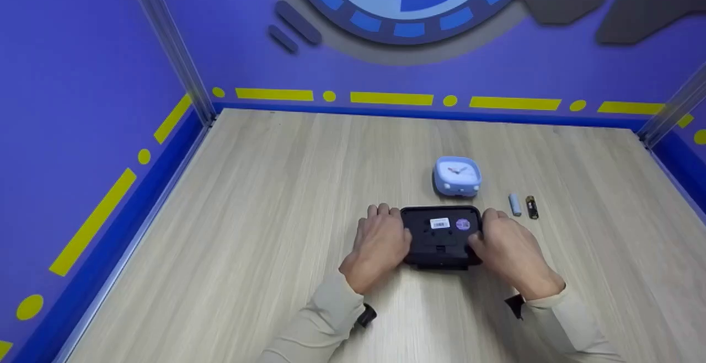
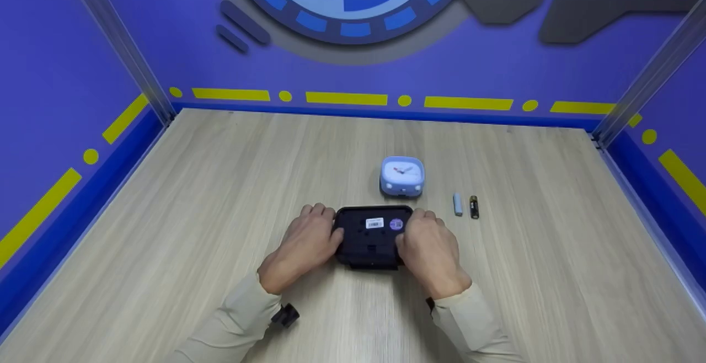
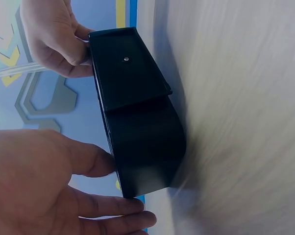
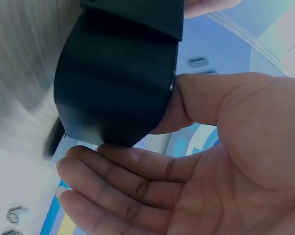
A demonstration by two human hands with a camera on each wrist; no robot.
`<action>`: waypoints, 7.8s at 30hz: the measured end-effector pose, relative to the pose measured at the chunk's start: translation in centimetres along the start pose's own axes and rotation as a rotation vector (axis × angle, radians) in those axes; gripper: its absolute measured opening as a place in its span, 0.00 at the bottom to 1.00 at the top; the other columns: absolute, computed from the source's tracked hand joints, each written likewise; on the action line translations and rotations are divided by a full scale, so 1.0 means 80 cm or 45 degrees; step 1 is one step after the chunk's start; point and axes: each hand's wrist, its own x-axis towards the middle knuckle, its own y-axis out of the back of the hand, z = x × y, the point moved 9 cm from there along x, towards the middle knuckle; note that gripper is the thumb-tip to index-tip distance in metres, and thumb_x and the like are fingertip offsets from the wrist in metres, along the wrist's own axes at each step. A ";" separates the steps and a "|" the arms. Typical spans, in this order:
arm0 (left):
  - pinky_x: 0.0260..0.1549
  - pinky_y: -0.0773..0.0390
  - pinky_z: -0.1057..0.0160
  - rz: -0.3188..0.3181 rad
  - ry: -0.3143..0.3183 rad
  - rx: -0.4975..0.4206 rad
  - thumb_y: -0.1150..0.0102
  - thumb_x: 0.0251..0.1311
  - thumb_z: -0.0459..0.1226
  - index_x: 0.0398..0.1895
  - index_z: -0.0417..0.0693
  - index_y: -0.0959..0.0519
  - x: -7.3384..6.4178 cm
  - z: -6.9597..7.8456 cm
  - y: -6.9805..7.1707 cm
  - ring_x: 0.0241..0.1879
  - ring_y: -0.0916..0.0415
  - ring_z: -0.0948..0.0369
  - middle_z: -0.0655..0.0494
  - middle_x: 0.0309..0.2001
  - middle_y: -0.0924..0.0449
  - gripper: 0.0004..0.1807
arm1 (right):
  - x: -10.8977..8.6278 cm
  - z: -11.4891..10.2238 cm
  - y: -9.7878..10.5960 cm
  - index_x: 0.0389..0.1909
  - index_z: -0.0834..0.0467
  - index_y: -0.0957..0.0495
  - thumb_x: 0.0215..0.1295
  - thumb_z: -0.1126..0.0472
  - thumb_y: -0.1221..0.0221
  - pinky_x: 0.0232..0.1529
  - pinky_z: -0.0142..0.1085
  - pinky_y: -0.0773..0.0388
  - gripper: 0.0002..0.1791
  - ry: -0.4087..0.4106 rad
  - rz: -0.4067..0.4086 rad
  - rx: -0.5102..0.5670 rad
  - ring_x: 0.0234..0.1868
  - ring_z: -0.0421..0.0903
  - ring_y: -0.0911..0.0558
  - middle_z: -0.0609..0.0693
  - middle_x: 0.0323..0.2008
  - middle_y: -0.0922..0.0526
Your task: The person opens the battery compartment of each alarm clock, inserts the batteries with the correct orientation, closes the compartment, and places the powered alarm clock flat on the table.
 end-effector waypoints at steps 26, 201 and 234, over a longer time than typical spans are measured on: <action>0.38 0.23 0.53 0.061 -0.104 0.200 0.41 0.65 0.40 0.45 0.37 0.15 0.004 -0.004 0.008 0.43 0.24 0.50 0.47 0.41 0.17 0.15 | 0.008 0.008 -0.034 0.40 0.73 0.26 0.65 0.67 0.38 0.33 0.50 0.25 0.12 -0.027 -0.249 0.098 0.30 0.52 0.25 0.58 0.32 0.24; 0.35 0.18 0.53 0.031 -0.112 0.238 0.39 0.66 0.43 0.41 0.39 0.15 0.004 -0.012 0.012 0.41 0.19 0.51 0.49 0.37 0.16 0.14 | -0.013 -0.083 -0.035 0.35 0.58 0.22 0.57 0.73 0.25 0.38 0.43 0.19 0.15 0.907 0.215 0.036 0.38 0.46 0.22 0.48 0.35 0.21; 0.32 0.18 0.54 0.092 -0.137 0.225 0.37 0.64 0.42 0.37 0.39 0.16 0.002 -0.012 0.014 0.38 0.20 0.51 0.48 0.35 0.16 0.13 | 0.017 -0.010 0.004 0.29 0.63 0.26 0.60 0.79 0.34 0.35 0.50 0.25 0.11 0.574 0.226 -0.156 0.32 0.56 0.25 0.53 0.28 0.27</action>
